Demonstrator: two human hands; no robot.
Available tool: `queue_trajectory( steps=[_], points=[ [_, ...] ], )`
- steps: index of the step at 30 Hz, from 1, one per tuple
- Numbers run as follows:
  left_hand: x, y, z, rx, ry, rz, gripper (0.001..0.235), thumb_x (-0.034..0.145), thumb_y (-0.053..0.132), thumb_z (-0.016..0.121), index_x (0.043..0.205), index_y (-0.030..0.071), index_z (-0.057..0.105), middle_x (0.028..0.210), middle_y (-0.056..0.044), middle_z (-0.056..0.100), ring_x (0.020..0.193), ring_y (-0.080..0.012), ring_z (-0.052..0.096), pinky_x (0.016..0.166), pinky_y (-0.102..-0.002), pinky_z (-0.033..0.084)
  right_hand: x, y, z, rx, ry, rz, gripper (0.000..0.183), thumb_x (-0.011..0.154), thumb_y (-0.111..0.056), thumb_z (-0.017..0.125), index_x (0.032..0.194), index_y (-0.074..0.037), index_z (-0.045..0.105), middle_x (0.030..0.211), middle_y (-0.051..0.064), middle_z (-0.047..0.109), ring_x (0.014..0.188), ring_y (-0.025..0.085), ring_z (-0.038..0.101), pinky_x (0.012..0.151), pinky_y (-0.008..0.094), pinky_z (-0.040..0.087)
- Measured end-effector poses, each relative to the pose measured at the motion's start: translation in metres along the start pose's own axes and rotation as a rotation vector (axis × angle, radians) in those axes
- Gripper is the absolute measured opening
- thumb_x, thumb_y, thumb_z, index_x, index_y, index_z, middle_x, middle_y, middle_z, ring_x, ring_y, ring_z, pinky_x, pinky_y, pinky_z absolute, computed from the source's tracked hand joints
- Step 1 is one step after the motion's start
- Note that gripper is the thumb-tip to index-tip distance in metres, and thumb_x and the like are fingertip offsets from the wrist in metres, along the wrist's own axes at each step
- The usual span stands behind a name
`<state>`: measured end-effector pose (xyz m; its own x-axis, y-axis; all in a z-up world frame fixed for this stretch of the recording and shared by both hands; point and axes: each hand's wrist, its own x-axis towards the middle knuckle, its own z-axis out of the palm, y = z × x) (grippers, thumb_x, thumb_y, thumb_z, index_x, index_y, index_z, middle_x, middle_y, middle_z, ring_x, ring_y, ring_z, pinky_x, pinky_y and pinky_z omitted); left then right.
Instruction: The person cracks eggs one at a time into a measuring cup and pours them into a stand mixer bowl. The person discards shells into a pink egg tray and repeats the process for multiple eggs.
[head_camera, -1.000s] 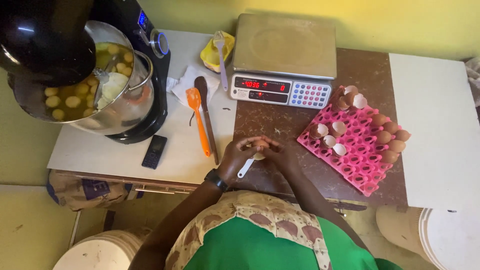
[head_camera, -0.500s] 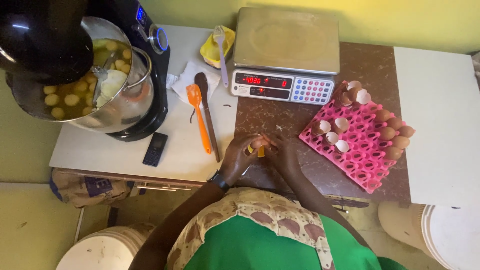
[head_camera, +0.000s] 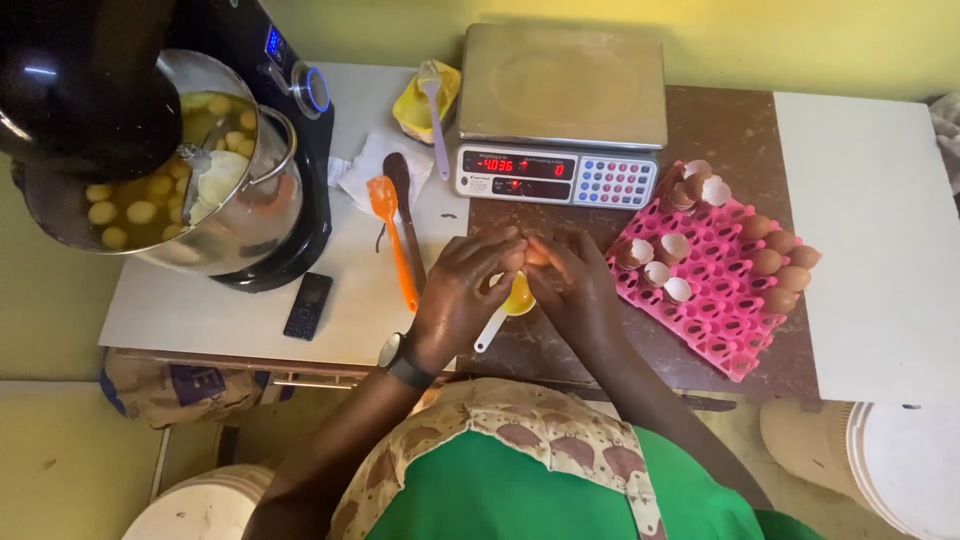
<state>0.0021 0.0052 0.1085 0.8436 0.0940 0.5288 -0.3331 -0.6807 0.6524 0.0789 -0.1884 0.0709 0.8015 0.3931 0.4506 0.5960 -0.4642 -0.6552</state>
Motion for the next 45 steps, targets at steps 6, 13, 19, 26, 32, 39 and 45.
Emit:
queue_trajectory(
  steps=[6,13,19,26,32,39,45],
  points=[
    [-0.022,-0.048,0.036,-0.369,0.003,-0.170,0.048,0.095,-0.011,0.084,0.137,0.011,0.083,0.131,-0.024,0.082,0.112,-0.0476,0.082,0.099,-0.049,0.068,-0.017,0.054,0.051,0.095,-0.011,-0.014,0.046,0.095,-0.018,0.094,0.140,-0.016,0.083,0.124,0.021,0.074,0.108,0.048,0.081,0.079,0.050,0.070],
    [-0.065,-0.095,0.068,-0.829,-0.175,-0.922,0.062,0.098,0.019,0.084,0.157,0.019,0.067,0.149,-0.013,0.068,0.132,-0.0345,0.074,0.120,-0.053,0.059,-0.040,0.087,0.079,0.092,0.036,0.132,0.042,0.089,-0.024,0.088,0.129,-0.017,0.078,0.105,0.014,0.076,0.096,0.031,0.080,0.085,0.039,0.065],
    [-0.059,-0.064,0.062,-1.297,-0.111,-0.999,0.057,0.106,0.025,0.082,0.154,0.006,0.058,0.127,-0.007,0.062,0.118,-0.0270,0.078,0.115,-0.049,0.063,-0.039,0.052,0.049,0.287,-0.133,0.087,0.053,0.111,-0.027,0.072,0.160,-0.008,0.070,0.145,0.034,0.074,0.133,0.057,0.071,0.108,0.063,0.060],
    [-0.074,-0.056,0.067,-0.470,-0.234,-0.715,0.054,0.109,0.043,0.078,0.156,0.017,0.073,0.143,-0.016,0.082,0.135,-0.0393,0.077,0.114,-0.051,0.061,-0.070,0.063,0.013,0.116,0.112,0.303,0.044,0.120,-0.015,0.064,0.152,0.015,0.069,0.156,0.033,0.069,0.152,0.038,0.059,0.137,0.029,0.036],
    [-0.104,-0.090,0.065,-0.225,-0.291,-0.816,0.062,0.108,0.043,0.080,0.158,0.009,0.071,0.146,-0.024,0.074,0.130,-0.0417,0.079,0.109,-0.054,0.065,-0.078,0.216,-0.073,-0.495,0.511,0.083,0.059,0.103,-0.049,0.097,0.139,-0.006,0.079,0.112,0.015,0.065,0.108,0.040,0.070,0.101,0.049,0.058],
    [-0.126,-0.090,0.079,-0.273,-0.391,-1.031,0.060,0.107,0.059,0.077,0.156,0.024,0.076,0.128,-0.016,0.084,0.093,-0.0287,0.086,0.075,-0.043,0.072,-0.088,0.249,-0.161,-0.862,0.195,0.281,0.020,0.119,-0.019,0.076,0.130,-0.004,0.085,0.119,0.020,0.065,0.107,0.049,0.072,0.095,0.060,0.062],
    [-0.121,-0.074,0.065,-0.527,-0.436,-1.143,0.049,0.115,0.051,0.055,0.139,0.013,0.074,0.101,-0.002,0.073,0.066,-0.0113,0.055,0.058,-0.029,0.043,-0.083,0.262,-0.188,-0.779,-0.058,0.729,0.042,0.126,-0.034,0.046,0.146,-0.009,0.073,0.123,0.037,0.073,0.103,0.064,0.072,0.088,0.071,0.059]
  ],
)
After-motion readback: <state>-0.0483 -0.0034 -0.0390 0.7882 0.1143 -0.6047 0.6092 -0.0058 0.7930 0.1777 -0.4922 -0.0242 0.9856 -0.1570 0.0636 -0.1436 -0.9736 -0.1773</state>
